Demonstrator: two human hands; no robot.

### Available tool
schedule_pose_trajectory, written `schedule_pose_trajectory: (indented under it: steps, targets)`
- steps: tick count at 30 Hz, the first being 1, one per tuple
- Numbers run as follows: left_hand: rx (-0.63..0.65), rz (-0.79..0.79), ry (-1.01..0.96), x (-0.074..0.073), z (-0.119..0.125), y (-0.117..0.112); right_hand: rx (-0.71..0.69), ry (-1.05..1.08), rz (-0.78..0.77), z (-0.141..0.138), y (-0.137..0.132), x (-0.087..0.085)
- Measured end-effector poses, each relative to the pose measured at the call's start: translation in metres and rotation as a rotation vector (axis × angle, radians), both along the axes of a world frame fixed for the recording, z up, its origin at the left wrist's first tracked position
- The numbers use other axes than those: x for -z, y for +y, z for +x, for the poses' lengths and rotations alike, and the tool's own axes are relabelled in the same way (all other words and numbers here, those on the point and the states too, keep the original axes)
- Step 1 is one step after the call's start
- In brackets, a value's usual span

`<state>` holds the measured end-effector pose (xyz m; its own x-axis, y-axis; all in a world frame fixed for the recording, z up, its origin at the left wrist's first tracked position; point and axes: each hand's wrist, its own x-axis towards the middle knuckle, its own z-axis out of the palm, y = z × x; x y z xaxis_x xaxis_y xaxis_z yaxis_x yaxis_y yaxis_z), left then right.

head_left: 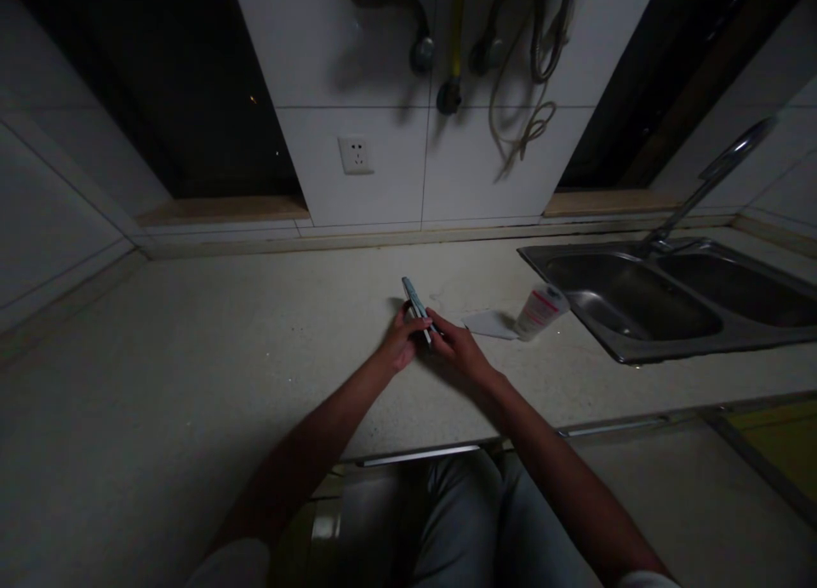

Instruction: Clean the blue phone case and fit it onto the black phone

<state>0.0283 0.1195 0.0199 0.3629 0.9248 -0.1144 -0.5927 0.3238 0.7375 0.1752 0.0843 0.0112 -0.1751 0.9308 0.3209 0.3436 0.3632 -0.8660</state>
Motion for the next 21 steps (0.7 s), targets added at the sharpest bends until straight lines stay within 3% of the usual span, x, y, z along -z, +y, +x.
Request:
schedule_pose_trajectory:
  steps: [8, 16, 21]
  targets:
    - [0.0, -0.04, -0.019, 0.002, -0.002, 0.003, -0.092, -0.101, 0.077, 0.004, 0.0, 0.007]
    - [0.081, -0.08, 0.035, 0.01, -0.009, 0.009, -0.197, -0.179, 0.036, 0.003, -0.001, 0.001]
    - [0.125, -0.094, 0.041, 0.013, -0.013, 0.013, -0.16, -0.171, 0.057, -0.002, 0.001, 0.003]
